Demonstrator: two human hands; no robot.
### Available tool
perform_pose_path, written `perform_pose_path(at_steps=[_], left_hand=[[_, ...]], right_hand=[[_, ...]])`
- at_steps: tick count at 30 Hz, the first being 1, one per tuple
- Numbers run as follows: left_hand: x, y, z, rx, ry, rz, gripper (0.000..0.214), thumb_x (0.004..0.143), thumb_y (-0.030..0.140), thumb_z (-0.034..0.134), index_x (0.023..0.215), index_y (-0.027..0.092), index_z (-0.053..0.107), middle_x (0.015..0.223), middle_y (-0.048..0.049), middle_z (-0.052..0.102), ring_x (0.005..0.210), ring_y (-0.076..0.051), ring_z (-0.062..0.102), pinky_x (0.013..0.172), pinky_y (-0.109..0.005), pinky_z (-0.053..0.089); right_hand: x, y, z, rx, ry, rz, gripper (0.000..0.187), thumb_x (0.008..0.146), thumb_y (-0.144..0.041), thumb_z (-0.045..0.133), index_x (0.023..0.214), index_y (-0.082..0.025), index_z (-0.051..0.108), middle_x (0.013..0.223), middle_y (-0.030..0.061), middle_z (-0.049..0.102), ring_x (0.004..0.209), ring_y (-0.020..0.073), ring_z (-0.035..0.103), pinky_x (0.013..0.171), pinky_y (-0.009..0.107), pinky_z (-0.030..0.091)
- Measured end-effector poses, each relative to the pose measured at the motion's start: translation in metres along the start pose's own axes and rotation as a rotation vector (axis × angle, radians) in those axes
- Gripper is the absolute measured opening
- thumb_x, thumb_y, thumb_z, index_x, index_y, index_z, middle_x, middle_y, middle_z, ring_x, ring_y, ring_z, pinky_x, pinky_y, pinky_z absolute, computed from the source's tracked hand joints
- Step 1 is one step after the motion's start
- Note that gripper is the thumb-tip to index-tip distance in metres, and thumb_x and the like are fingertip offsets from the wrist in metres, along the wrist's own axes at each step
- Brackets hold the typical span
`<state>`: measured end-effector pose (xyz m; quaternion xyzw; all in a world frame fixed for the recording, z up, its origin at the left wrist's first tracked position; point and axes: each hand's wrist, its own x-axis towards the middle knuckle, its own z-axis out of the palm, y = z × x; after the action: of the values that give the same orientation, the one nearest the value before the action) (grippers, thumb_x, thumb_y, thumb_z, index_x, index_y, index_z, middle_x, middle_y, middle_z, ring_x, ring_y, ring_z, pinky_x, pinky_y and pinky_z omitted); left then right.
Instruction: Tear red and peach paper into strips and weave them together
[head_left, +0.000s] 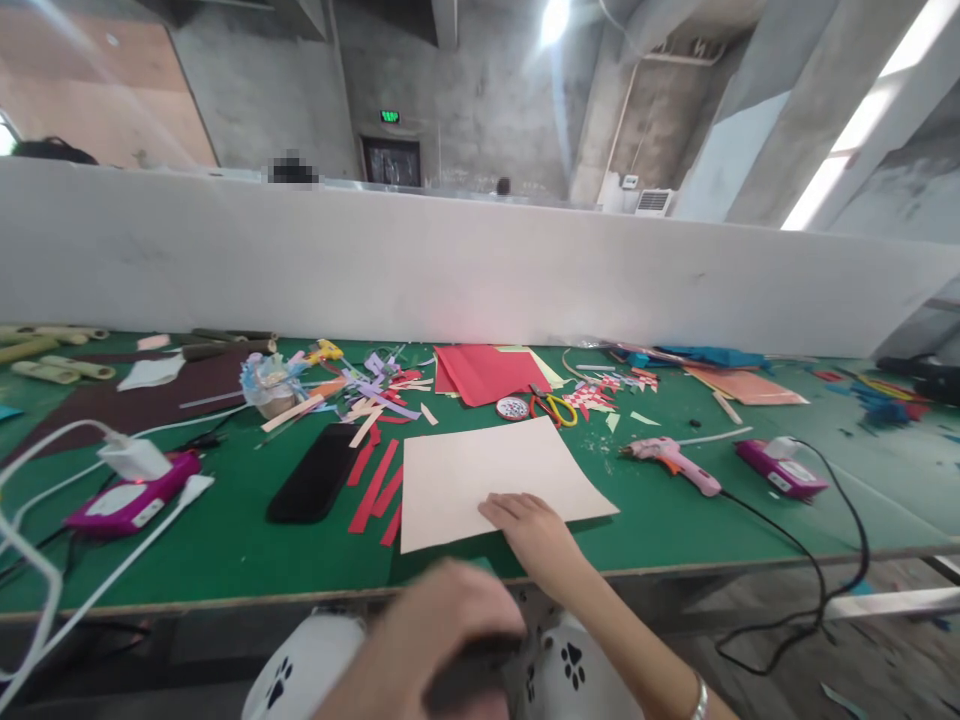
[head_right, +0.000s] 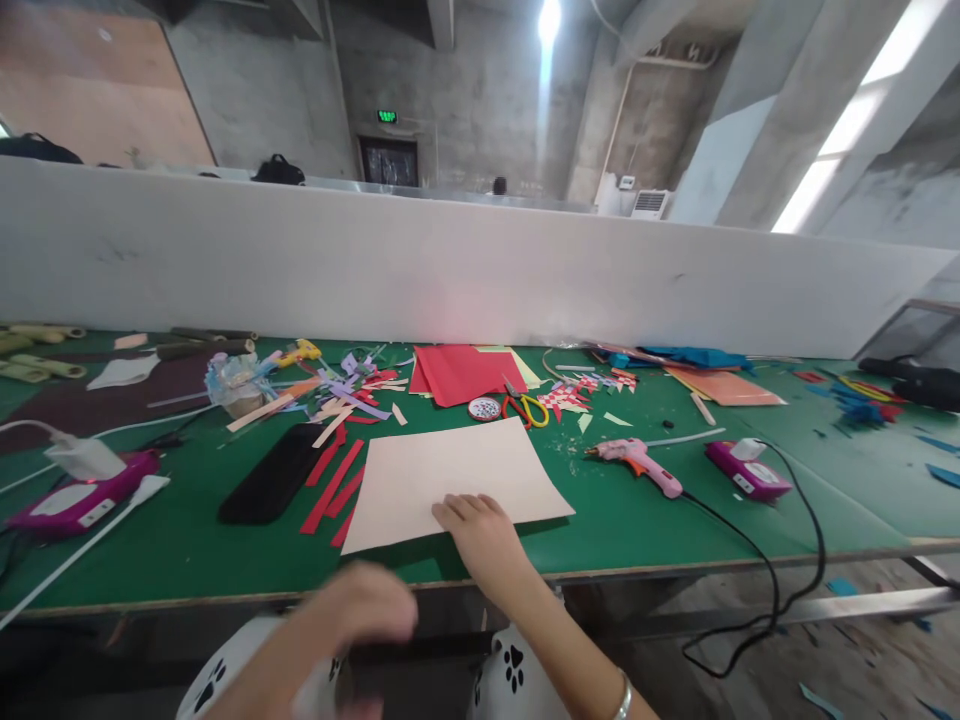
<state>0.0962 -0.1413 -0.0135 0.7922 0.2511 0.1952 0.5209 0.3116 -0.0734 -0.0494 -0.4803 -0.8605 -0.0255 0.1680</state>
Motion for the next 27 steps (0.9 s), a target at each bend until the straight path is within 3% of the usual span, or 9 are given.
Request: perform_pose_path(at_steps=[3,4,6,9,13,16,20,23,27], left_hand=[[0.019,-0.009,-0.034,0.151,0.28,-0.109,0.042,0.09,0.04,0.028,0.127,0.031,0.045,0.124,-0.005,0.052,0.119,-0.026,0.039,0.097,-0.046,0.035],[0.024,-0.014,-0.042,0.387,0.367,-0.153,0.041,0.09,0.04,0.03,0.122,0.028,0.051,0.119,-0.0063,0.055,0.115,-0.026,0.044,0.097,-0.044,0.035],[0.03,-0.026,-0.052,0.739,0.326,-0.16,0.04,0.089,0.042,0.034,0.119,0.025,0.054,0.122,-0.0064,0.055,0.113,-0.024,0.047,0.097,-0.041,0.036],[0.033,-0.047,-0.058,0.998,0.228,-0.204,0.05,0.087,0.05,0.035,0.128,0.024,0.045,0.135,-0.0064,0.044,0.124,-0.025,0.039,0.103,-0.043,0.029],[0.03,-0.066,-0.064,1.075,0.219,-0.348,0.058,0.085,0.057,0.032,0.132,0.023,0.04,0.141,-0.0074,0.035,0.128,-0.024,0.033,0.105,-0.048,0.022],[0.023,-0.077,-0.073,1.119,0.31,-0.442,0.057,0.086,0.053,0.031,0.134,0.022,0.037,0.141,-0.0084,0.033,0.129,-0.025,0.032,0.105,-0.052,0.017],[0.01,-0.078,-0.079,1.152,0.416,-0.455,0.057,0.086,0.049,0.035,0.136,0.02,0.032,0.141,-0.0104,0.033,0.129,-0.027,0.032,0.105,-0.057,0.011],[0.004,-0.062,-0.072,1.137,0.331,-0.303,0.069,0.082,0.047,0.045,0.14,0.023,0.019,0.146,-0.009,0.022,0.132,-0.028,0.023,0.106,-0.054,0.012],[0.005,-0.043,-0.052,1.01,0.007,-0.054,0.089,0.071,0.058,0.055,0.142,0.028,0.009,0.148,-0.0068,0.016,0.134,-0.029,0.017,0.107,-0.052,0.015]], right_hand=[[0.001,0.012,-0.02,-0.048,0.025,0.055,0.041,0.081,-0.002,0.038,0.112,-0.022,0.056,0.109,0.0051,0.064,0.096,0.0181,0.06,0.08,0.031,0.047],[0.001,0.016,-0.026,-0.057,0.043,0.076,0.042,0.08,-0.001,0.037,0.112,-0.022,0.056,0.109,0.0051,0.064,0.095,0.0179,0.061,0.078,0.03,0.048],[0.0,0.023,-0.038,-0.079,0.104,0.131,0.043,0.08,-0.002,0.035,0.112,-0.022,0.056,0.108,0.0052,0.065,0.093,0.0181,0.062,0.074,0.03,0.049],[-0.004,0.027,-0.048,-0.098,0.201,0.186,0.042,0.082,-0.005,0.034,0.116,-0.022,0.053,0.109,0.0059,0.064,0.093,0.0191,0.061,0.069,0.03,0.05],[-0.013,0.017,-0.039,-0.128,0.23,0.104,0.039,0.083,-0.007,0.037,0.116,-0.02,0.053,0.113,0.0067,0.062,0.098,0.0208,0.058,0.076,0.033,0.049],[-0.023,0.004,-0.021,-0.167,0.204,0.025,0.038,0.082,-0.006,0.041,0.115,-0.02,0.054,0.113,0.0065,0.062,0.099,0.0214,0.056,0.079,0.034,0.047],[-0.037,-0.005,-0.003,-0.173,0.163,-0.021,0.035,0.079,-0.004,0.045,0.108,-0.02,0.057,0.11,0.0051,0.063,0.096,0.0212,0.057,0.075,0.031,0.046],[-0.045,-0.004,-0.002,-0.132,0.128,-0.034,0.033,0.079,-0.004,0.046,0.104,-0.022,0.058,0.107,0.0031,0.064,0.091,0.0191,0.058,0.074,0.029,0.045],[-0.046,0.001,-0.018,-0.076,-0.054,-0.058,0.029,0.081,-0.004,0.046,0.097,-0.025,0.06,0.097,0.0005,0.067,0.082,0.0158,0.061,0.083,0.032,0.041]])
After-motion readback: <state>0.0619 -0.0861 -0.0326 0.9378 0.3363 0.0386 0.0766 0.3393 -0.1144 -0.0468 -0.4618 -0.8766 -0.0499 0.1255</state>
